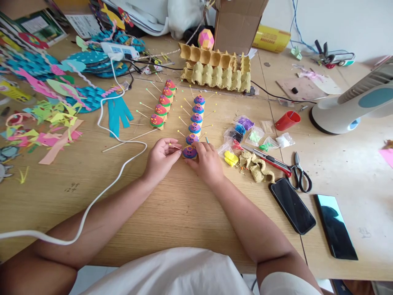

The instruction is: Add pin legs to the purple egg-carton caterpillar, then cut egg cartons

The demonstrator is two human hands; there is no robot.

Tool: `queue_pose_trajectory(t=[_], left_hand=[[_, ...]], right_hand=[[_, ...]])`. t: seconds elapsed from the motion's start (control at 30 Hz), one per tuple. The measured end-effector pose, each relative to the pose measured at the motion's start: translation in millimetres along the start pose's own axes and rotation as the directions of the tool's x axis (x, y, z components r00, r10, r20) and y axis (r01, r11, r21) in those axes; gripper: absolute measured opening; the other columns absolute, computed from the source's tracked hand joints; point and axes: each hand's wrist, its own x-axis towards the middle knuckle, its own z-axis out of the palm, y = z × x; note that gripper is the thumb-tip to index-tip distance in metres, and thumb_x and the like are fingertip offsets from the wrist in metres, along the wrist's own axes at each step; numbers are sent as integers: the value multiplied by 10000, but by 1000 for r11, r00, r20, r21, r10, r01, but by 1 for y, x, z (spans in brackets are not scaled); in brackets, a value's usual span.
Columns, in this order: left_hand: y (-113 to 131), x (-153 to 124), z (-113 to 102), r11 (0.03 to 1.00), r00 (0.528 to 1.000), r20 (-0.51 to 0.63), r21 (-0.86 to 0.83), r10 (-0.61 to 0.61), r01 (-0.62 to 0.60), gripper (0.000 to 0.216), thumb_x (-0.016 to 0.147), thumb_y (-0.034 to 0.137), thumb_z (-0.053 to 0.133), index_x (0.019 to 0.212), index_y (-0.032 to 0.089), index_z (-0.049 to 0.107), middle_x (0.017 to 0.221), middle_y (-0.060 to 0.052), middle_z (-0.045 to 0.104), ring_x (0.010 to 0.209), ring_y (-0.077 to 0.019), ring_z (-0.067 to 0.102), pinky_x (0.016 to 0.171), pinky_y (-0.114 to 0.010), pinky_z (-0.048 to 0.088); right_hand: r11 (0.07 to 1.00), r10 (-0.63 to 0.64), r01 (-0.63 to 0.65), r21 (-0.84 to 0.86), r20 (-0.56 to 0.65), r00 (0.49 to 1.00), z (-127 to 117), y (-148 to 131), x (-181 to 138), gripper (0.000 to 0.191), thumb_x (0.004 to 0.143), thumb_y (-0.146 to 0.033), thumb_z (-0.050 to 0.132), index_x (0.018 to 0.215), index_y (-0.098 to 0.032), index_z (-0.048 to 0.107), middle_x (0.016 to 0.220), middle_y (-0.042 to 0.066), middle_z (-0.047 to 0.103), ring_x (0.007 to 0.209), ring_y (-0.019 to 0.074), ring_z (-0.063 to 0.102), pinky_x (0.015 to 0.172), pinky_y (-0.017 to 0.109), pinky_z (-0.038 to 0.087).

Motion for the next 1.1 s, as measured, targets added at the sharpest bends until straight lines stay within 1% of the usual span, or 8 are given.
queue_pose_trajectory(t=[0.13, 0.27, 0.4, 0.47, 0.53, 0.77, 0.93, 1.1], left_hand=[[0, 0, -1, 998, 999, -33, -57, -8, 6, 392, 699, 136, 670, 1076, 203, 587, 1046, -66, 714, 965, -192, 698, 854, -343, 574], [2, 0, -2, 994, 998, -59, -113, 9, -15, 394, 681, 145, 634, 1064, 210, 573, 1073, -79, 691, 1073, -229, 668, 883, -373, 580], [5, 0, -2, 981, 995, -94, -193, -28, 9, 357, 702, 169, 584, 1053, 225, 553, 1103, -72, 679, 1113, -222, 656, 891, -371, 592], [6, 1, -2, 971, 993, -110, -237, -51, 23, 335, 741, 196, 555, 1073, 234, 538, 1130, -70, 676, 1119, -209, 657, 904, -373, 592], [6, 1, -2, 969, 991, -116, -246, -60, 30, 303, 789, 228, 543, 1091, 242, 528, 1152, -71, 673, 1119, -201, 660, 914, -373, 590], [7, 3, 0, 965, 989, -113, -255, -90, 59, 230, 886, 328, 503, 1096, 237, 527, 1157, -81, 683, 1105, -199, 665, 892, -357, 592], [7, 4, -1, 950, 984, -129, -302, -124, 80, 240, 892, 376, 517, 1085, 234, 529, 1145, -90, 692, 1096, -207, 674, 888, -356, 593], [3, 6, -3, 937, 984, -136, -344, -119, 66, 239, 890, 377, 493, 1080, 238, 531, 1133, -85, 696, 1099, -195, 683, 945, -367, 583]], right_hand=[[1000, 11, -10, 24, -19, 1000, -5, -1, 0, 399, 833, -411, 744, 1150, -224, 589, 1089, 114, 706, 1034, 309, 634, 912, 459, 515], [995, 50, -46, 86, -50, 998, -15, -2, 0, 233, 799, -268, 631, 1020, -230, 569, 1013, 89, 687, 967, 274, 627, 874, 419, 505], [950, 234, -199, 241, -130, 963, -17, 10, 5, 179, 798, -248, 559, 976, -232, 573, 924, 46, 674, 851, 215, 623, 786, 368, 504], [919, 317, -264, 293, -154, 936, -14, 19, 10, 231, 825, -287, 571, 1045, -225, 601, 950, 46, 692, 812, 193, 619, 749, 351, 502], [899, 353, -292, 325, -148, 924, -11, 27, 15, 298, 836, -331, 601, 1112, -221, 627, 998, 53, 712, 794, 181, 617, 720, 339, 501], [860, 355, -279, 427, -108, 929, -4, 27, 24, 285, 826, -407, 665, 1021, -208, 723, 997, 55, 749, 773, 167, 623, 689, 314, 503], [847, 370, -295, 442, -94, 924, -6, 26, 25, 265, 827, -390, 659, 1003, -206, 734, 953, 50, 760, 729, 157, 617, 689, 313, 504], [848, 356, -294, 441, -64, 932, -8, 24, 34, 246, 780, -363, 686, 965, -206, 722, 906, 38, 745, 710, 148, 618, 678, 294, 506]])
